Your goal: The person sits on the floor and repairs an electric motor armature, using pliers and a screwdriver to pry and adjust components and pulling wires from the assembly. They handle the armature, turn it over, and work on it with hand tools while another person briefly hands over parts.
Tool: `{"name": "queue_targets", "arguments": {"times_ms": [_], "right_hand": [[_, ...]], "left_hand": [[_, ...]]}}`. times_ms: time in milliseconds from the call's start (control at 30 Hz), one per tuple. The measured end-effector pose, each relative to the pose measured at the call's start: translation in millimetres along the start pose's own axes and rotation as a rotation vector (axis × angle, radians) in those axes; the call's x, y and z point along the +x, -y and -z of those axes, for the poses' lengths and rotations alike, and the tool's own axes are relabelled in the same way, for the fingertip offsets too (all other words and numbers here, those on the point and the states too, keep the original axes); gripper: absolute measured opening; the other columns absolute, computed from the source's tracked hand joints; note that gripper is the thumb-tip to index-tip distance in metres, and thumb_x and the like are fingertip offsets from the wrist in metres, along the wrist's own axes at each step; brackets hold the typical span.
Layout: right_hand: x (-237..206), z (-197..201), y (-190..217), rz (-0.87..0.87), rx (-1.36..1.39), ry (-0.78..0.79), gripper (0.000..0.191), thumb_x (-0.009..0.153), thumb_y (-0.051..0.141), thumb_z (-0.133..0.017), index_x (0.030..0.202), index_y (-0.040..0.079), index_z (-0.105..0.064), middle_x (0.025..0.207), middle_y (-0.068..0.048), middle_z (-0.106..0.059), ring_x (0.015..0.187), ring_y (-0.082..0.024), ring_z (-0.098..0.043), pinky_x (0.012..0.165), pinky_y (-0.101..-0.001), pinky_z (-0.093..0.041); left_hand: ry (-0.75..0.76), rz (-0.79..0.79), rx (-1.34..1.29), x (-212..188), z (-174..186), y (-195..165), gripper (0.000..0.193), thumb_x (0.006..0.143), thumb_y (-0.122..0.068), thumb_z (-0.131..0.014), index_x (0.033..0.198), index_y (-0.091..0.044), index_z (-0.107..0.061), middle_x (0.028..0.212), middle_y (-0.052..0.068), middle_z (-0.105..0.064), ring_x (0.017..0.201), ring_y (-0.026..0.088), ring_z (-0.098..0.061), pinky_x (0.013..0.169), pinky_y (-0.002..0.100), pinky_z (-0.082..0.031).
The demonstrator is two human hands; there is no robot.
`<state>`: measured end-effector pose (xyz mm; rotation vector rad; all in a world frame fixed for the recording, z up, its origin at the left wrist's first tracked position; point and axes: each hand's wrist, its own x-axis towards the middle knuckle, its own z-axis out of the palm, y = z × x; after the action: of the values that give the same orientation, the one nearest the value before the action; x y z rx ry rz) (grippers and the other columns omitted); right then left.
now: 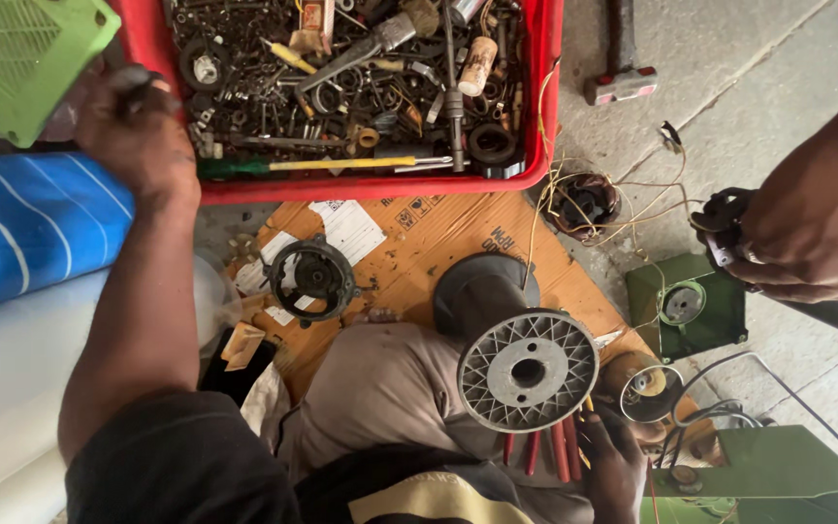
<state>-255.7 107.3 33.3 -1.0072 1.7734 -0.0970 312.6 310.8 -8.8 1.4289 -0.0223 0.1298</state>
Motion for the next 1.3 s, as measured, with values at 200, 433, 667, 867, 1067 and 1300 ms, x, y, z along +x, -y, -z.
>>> {"name": "queue_targets", "arguments": {"times_ms": [200, 433, 667, 867, 1067, 1300], "right_hand": [[5, 1, -12, 0.050, -0.094, 0.023, 0.033, 0.097, 0.015, -0.066, 0.125, -0.003, -0.067, 0.106, -0.015, -0.073, 0.093, -0.020, -0.070, 0.078, -0.0336, -0.056], [4, 0, -11, 0.011, -0.157, -0.012, 0.035, 0.095, 0.018, -0.068, 0.126, 0.002, -0.069, 0.107, -0.013, -0.074, 0.093, -0.020, -0.070, 0.076, -0.0337, -0.056], [3, -3, -7, 0.190, -0.479, -0.047, 0.037, 0.090, 0.024, -0.073, 0.121, 0.003, -0.075, 0.108, -0.011, -0.078, 0.096, -0.016, -0.070, 0.086, -0.0298, -0.054], [-2, -4, -2, 0.133, -0.467, -0.061, 0.041, 0.088, 0.027, -0.074, 0.122, 0.004, -0.074, 0.107, -0.012, -0.079, 0.095, -0.017, -0.072, 0.087, -0.0307, -0.054], [-7, -1, 1, 0.094, -0.310, -0.027, 0.042, 0.088, 0.026, -0.074, 0.123, 0.004, -0.072, 0.109, -0.013, -0.078, 0.095, -0.018, -0.071, 0.084, -0.0334, -0.057], [-10, 5, 5, 0.160, -0.288, -0.064, 0.035, 0.090, 0.021, -0.074, 0.121, 0.004, -0.074, 0.108, -0.009, -0.077, 0.097, -0.017, -0.072, 0.085, -0.0312, -0.055]], "left_hand": [[0.003, -0.083, 0.365, -13, 2, 8, 0.022, 0.086, 0.020, -0.079, 0.098, 0.001, -0.075, 0.090, 0.002, -0.068, 0.080, 0.008, -0.061, 0.073, 0.022, -0.051], [-0.031, 0.017, 0.373, -16, 17, 16, 0.024, 0.083, 0.021, -0.069, 0.094, 0.001, -0.073, 0.089, 0.001, -0.068, 0.080, 0.008, -0.061, 0.073, 0.024, -0.052], [0.127, -0.134, 0.245, -39, 9, 16, 0.024, 0.088, 0.024, -0.070, 0.102, 0.005, -0.072, 0.099, 0.005, -0.069, 0.092, 0.014, -0.066, 0.083, 0.029, -0.057], [0.149, 0.073, 0.012, -48, -3, -10, 0.025, 0.096, 0.025, -0.067, 0.106, 0.003, -0.073, 0.093, 0.000, -0.058, 0.086, 0.009, -0.052, 0.076, 0.025, -0.051], [0.192, 0.076, 0.045, -64, -44, -25, 0.021, 0.101, 0.017, -0.073, 0.111, -0.001, -0.073, 0.098, -0.001, -0.065, 0.084, 0.007, -0.055, 0.076, 0.022, -0.048], [0.737, -0.069, 0.209, -133, -149, -16, 0.015, 0.099, -0.010, -0.081, 0.113, -0.011, -0.075, 0.101, 0.003, -0.076, 0.090, 0.013, -0.072, 0.079, 0.030, -0.058]]}}
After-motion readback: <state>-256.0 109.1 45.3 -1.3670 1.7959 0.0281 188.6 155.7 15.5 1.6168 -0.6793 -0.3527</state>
